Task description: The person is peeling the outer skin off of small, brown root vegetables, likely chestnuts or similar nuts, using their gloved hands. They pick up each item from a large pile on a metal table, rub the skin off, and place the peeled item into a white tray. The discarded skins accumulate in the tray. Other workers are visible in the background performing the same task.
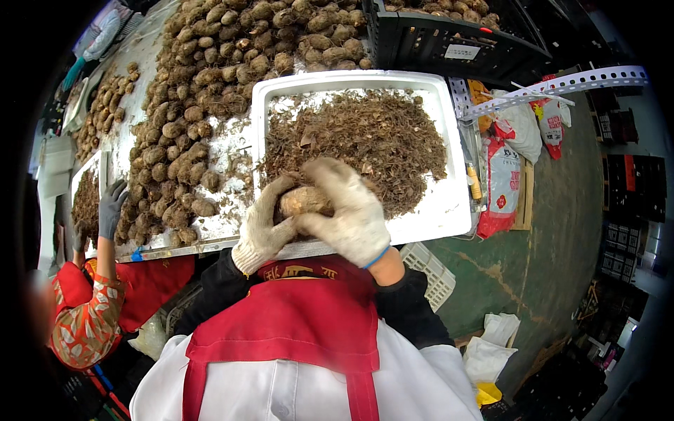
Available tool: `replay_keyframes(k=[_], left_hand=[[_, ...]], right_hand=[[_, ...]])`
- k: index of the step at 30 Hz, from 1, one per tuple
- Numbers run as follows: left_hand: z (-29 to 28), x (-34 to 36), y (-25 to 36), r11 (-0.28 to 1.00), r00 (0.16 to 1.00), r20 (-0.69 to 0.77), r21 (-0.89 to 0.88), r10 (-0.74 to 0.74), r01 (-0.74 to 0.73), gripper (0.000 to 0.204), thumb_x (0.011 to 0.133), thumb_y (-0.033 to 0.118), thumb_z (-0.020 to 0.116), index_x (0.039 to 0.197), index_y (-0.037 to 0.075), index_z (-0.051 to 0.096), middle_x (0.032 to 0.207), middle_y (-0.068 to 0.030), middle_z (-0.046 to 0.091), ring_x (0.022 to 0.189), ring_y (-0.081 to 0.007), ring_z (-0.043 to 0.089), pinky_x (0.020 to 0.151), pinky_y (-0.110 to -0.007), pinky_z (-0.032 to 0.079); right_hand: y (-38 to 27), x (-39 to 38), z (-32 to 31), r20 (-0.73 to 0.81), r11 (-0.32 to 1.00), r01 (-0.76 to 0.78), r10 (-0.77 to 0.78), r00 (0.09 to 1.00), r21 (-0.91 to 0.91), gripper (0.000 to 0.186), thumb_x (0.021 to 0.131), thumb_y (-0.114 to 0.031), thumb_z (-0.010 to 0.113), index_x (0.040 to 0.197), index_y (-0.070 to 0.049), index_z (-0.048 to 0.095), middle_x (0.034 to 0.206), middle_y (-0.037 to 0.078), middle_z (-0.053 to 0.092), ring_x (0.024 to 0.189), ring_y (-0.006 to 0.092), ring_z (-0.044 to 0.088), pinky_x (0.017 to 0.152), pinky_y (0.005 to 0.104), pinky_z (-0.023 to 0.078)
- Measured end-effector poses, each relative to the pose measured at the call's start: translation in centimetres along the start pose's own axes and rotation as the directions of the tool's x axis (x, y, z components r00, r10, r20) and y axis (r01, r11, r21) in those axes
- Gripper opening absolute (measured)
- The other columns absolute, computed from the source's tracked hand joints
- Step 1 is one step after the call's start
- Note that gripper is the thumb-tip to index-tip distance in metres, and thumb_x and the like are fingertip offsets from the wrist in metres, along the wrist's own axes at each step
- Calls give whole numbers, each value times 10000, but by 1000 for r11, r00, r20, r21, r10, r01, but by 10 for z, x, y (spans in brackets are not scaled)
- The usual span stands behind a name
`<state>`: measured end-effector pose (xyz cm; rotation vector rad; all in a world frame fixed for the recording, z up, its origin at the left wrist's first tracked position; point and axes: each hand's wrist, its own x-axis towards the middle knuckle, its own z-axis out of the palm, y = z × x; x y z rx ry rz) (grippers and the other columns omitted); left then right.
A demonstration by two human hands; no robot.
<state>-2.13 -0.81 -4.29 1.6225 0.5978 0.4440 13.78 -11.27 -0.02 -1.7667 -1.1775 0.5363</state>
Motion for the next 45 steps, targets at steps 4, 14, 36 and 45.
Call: replay_keyframes(k=[4, 14, 36, 45], left_hand=[[-7, -1, 12, 972, 984, 68, 181, -166, 151, 644, 823, 169, 789, 1352, -13, 470, 1246, -130, 608, 1139, -209, 591, 972, -332, 485], [-10, -8, 4, 960, 973, 12, -161, -229, 228, 529, 840, 40, 719, 1316, -12, 495, 1230, -78, 588, 1134, -146, 558, 963, -296, 480], [2, -8, -8, 999, 996, -91, 48, -8, 12, 549, 831, 118, 787, 1280, -30, 508, 1192, -137, 611, 1109, -198, 593, 957, -322, 487], [1, -13, 2, 996, 993, -114, 84, -3, 12, 507, 817, 123, 796, 1219, -22, 522, 1164, -139, 628, 1066, -192, 615, 919, -323, 507]], right_hand=[[14, -2, 16, 31, 981, -108, 105, 994, 158, 290, 908, -275, 649, 1115, -83, 715, 1056, 112, 718, 964, 245, 699, 866, 348, 558], [19, 0, -17, 248, 747, -452, 379, 892, 487, 364, 925, -231, 594, 1169, 35, 638, 1025, 121, 698, 921, 177, 663, 825, 306, 544], [12, 7, 5, 334, 807, -502, 402, 852, 309, 489, 826, -190, 648, 1249, 50, 593, 1108, 170, 684, 977, 191, 663, 848, 308, 536], [9, 2, 12, 423, 440, -580, 407, 810, 686, 447, 848, -118, 587, 1250, 76, 582, 1121, 125, 680, 1027, 186, 645, 905, 290, 516]])
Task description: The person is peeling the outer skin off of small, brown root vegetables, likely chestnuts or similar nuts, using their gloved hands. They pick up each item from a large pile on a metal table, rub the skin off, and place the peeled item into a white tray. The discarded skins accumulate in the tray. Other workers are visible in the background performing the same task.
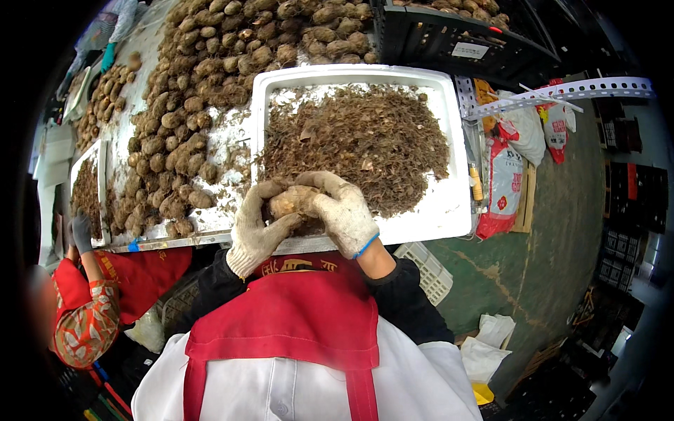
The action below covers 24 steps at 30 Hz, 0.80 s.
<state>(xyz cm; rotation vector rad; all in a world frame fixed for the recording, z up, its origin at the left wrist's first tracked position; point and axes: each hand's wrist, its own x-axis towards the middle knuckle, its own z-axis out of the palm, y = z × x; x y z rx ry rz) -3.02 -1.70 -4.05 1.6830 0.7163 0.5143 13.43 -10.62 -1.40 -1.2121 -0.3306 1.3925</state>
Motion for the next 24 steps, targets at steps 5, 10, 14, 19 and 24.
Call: replay_keyframes(k=[5, 10, 14, 19, 24], left_hand=[[-5, -1, -8, 971, 987, -64, -198, -150, 135, 478, 809, 126, 803, 1178, 2, 526, 1151, -116, 611, 1103, -188, 591, 906, -315, 503], [-8, 1, -5, 670, 962, 37, -710, -270, 215, 399, 854, -28, 703, 1177, -3, 470, 1267, -125, 511, 1170, -218, 581, 912, -350, 586], [-11, 4, -5, 658, 959, 63, -715, -275, 235, 393, 858, -79, 666, 1180, -15, 449, 1319, -131, 466, 1184, -228, 573, 919, -381, 606], [-10, 6, -17, 826, 986, -4, -546, -164, 136, 431, 847, -11, 725, 1190, 3, 464, 1297, -120, 498, 1146, -192, 570, 938, -329, 552], [-7, 8, -8, 842, 988, -32, -529, -150, 111, 466, 844, 30, 742, 1225, 8, 474, 1268, -117, 530, 1147, -175, 556, 961, -313, 507]], right_hand=[[5, -1, -7, -69, 985, 45, -34, 997, 167, 398, 902, -79, 515, 1265, 71, 578, 1146, 134, 664, 1054, 207, 645, 821, 316, 558], [-3, -2, -13, -207, 997, 51, -40, 978, 49, 334, 937, -71, 501, 1220, 79, 597, 1049, 141, 671, 904, 171, 658, 726, 284, 555], [-3, -5, -14, -225, 985, 116, -143, 964, -127, 307, 936, -93, 538, 1171, 88, 613, 882, 100, 666, 806, 135, 631, 720, 259, 528], [-13, -2, 1, -88, 878, 89, -147, 985, -470, 408, 877, -160, 596, 1230, 44, 605, 1017, 145, 680, 918, 199, 655, 830, 317, 528], [-7, 3, 4, -26, 807, 194, -251, 968, -557, 504, 847, -239, 621, 1286, 8, 588, 1206, 191, 649, 1113, 282, 635, 955, 366, 493]])
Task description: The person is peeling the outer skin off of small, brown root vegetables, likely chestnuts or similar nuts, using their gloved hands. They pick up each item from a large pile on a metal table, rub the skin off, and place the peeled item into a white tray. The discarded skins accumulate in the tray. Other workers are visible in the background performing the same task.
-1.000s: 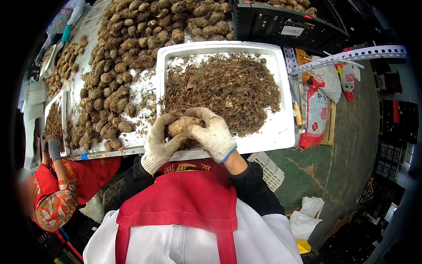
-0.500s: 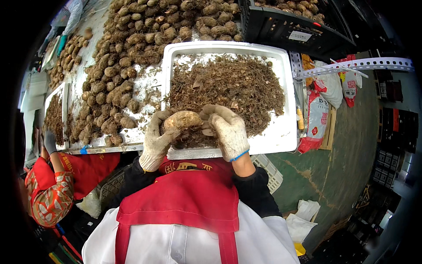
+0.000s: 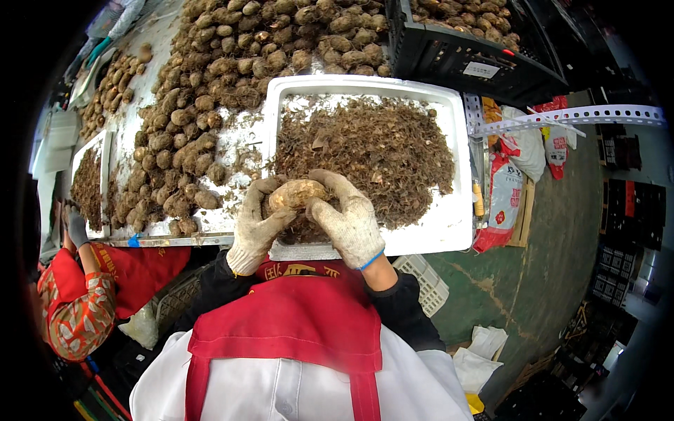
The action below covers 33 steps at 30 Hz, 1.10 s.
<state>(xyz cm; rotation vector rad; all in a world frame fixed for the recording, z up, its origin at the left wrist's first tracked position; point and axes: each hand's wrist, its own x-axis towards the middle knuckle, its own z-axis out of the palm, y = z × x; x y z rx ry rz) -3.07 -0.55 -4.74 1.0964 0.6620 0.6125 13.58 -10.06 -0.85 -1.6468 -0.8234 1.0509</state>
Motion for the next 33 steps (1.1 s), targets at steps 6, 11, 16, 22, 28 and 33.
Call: replay_keyframes(k=[6, 11, 16, 22, 28, 33], left_hand=[[-3, 5, 1, 983, 992, 80, 164, -101, 87, 496, 944, 180, 656, 1347, -18, 446, 1250, -135, 563, 1130, -171, 575, 925, -316, 525], [-11, 4, 11, 884, 885, 169, -110, -434, 454, 425, 979, 243, 607, 1277, -31, 478, 935, -83, 622, 785, -186, 667, 697, -317, 588], [-65, -25, 10, 855, 934, 147, -376, -327, 358, 572, 923, 303, 617, 1363, -13, 435, 1121, -151, 641, 804, -229, 692, 644, -319, 587], [-145, -101, 2, 775, 950, -274, -629, -152, -58, 463, 955, 249, 543, 1340, -8, 534, 931, -78, 653, 693, -149, 548, 573, -237, 448], [-200, -167, -54, 861, 418, -803, -500, -425, -86, 310, 976, 280, 534, 1177, 67, 636, 865, -53, 584, 519, -116, 490, 401, -201, 291], [-223, -120, -111, 841, 491, -769, -527, -409, -124, 224, 1017, 295, 488, 953, 95, 563, 729, -19, 506, 463, -111, 366, 394, -228, 252]], right_hand=[[-4, -3, 2, -20, 990, 34, -38, 999, -138, 457, 863, -229, 634, 1261, -8, 611, 1212, 185, 652, 1126, 300, 636, 968, 371, 490], [-9, -1, 6, 54, 981, 48, -38, 998, -190, 428, 856, -186, 652, 1245, -11, 621, 1190, 178, 657, 1107, 287, 640, 968, 360, 492], [3, 5, 17, 86, 998, -19, 25, 996, -62, 389, 873, -129, 646, 1241, -3, 628, 1102, 116, 696, 955, 198, 662, 865, 318, 531], [10, 11, 18, 33, 984, -142, 139, 990, 110, 355, 926, -73, 595, 1261, 42, 607, 1081, 113, 697, 928, 152, 651, 803, 286, 541], [28, 16, 21, 101, 995, -101, 101, 990, -6, 349, 941, -60, 557, 1273, 38, 601, 1111, 128, 690, 951, 160, 652, 827, 291, 537], [5, 12, 39, 154, 980, -190, 178, 972, 64, 336, 945, -57, 573, 1268, 27, 611, 1095, 112, 685, 887, 135, 631, 757, 273, 528]])
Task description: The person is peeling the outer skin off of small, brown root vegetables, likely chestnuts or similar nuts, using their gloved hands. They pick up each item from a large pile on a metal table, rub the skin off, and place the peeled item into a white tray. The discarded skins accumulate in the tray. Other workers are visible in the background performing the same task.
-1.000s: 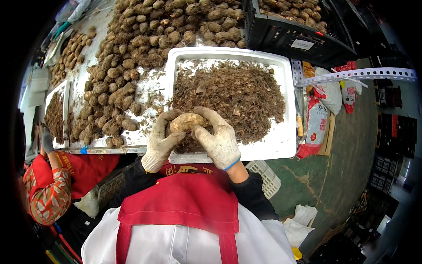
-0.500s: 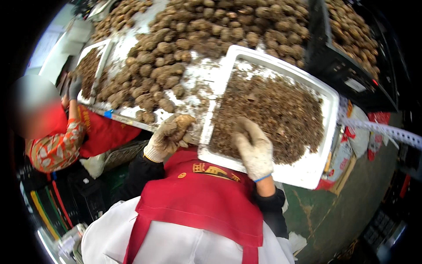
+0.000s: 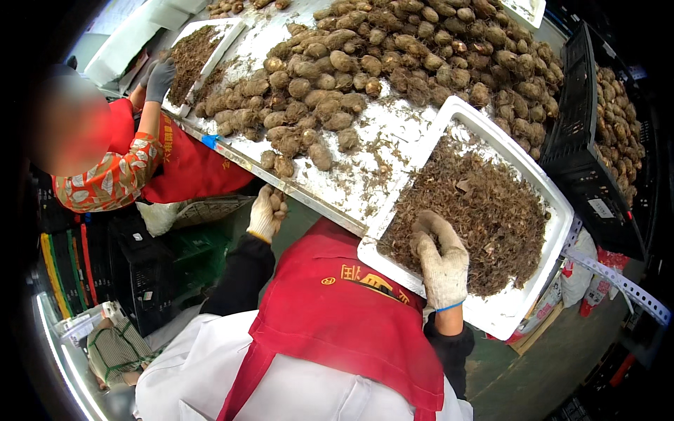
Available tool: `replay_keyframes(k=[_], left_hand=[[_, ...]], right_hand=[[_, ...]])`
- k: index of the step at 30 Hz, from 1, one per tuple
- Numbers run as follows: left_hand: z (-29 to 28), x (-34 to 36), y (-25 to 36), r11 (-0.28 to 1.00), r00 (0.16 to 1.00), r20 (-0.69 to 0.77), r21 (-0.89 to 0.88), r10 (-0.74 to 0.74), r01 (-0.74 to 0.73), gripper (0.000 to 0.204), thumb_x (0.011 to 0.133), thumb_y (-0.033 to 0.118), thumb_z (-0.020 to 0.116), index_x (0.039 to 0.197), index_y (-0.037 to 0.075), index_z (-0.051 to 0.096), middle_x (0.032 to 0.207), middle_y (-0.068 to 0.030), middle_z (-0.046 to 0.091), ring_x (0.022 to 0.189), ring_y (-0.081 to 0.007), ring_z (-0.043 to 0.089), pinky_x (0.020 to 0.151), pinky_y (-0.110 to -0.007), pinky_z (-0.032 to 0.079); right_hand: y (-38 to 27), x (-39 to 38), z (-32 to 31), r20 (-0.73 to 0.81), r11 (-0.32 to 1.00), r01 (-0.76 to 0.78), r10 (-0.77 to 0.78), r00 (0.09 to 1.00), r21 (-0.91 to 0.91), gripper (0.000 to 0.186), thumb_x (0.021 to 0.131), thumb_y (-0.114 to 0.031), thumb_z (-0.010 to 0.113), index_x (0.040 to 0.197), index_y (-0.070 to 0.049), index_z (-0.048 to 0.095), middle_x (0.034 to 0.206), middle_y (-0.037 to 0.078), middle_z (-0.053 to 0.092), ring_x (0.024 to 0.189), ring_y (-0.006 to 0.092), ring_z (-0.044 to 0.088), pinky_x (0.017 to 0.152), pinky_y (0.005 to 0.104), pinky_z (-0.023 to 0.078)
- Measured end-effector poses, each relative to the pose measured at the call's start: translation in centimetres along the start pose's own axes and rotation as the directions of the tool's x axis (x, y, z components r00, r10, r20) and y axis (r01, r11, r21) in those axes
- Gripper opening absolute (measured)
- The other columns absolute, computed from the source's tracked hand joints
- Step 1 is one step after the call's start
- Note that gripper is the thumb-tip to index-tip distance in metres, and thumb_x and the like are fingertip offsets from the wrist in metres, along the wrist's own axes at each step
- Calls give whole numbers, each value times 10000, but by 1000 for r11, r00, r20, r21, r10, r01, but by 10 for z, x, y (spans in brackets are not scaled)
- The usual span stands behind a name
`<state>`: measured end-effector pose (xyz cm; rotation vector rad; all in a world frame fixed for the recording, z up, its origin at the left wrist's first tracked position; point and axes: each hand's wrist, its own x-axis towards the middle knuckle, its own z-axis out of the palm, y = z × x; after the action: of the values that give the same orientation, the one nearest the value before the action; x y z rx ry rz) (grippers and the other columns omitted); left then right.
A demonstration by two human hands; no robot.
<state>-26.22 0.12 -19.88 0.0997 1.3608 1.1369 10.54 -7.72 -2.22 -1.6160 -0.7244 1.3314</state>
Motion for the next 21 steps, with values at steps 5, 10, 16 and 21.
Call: replay_keyframes(k=[5, 10, 16, 21], left_hand=[[27, 15, 3, 978, 985, -165, 207, 42, -7, 419, 1048, 450, 343, 914, 102, 534, 636, -20, 485, 432, -130, 313, 363, -257, 214], [6, 38, -1, 934, 971, -200, 353, 128, -50, 534, 1022, 514, 347, 869, 66, 594, 595, -50, 531, 425, -168, 494, 343, -267, 303], [9, -1, 0, 963, 979, -185, 266, 88, -36, 460, 1021, 465, 407, 939, 50, 589, 639, -49, 545, 415, -146, 455, 333, -254, 305], [14, -24, 2, 980, 987, -141, 195, 75, -47, 373, 1002, 422, 466, 869, 80, 533, 663, -35, 502, 423, -154, 449, 347, -252, 303]], right_hand=[[6, 4, 0, -7, 1000, -20, 20, 1000, 5, 323, 955, -73, 580, 1257, 37, 615, 1099, 117, 685, 873, 129, 626, 746, 268, 526], [12, 6, 17, 73, 994, -76, 71, 995, 80, 343, 961, -94, 576, 1271, 51, 597, 1085, 125, 690, 856, 137, 630, 744, 272, 528], [7, 11, 28, 153, 995, -82, 88, 984, -48, 364, 960, -116, 564, 1278, 60, 584, 1071, 134, 689, 870, 143, 635, 776, 276, 531], [13, 15, 30, 159, 995, -67, 78, 984, -73, 366, 950, -111, 571, 1269, 68, 585, 1031, 111, 686, 841, 130, 618, 750, 262, 513]])
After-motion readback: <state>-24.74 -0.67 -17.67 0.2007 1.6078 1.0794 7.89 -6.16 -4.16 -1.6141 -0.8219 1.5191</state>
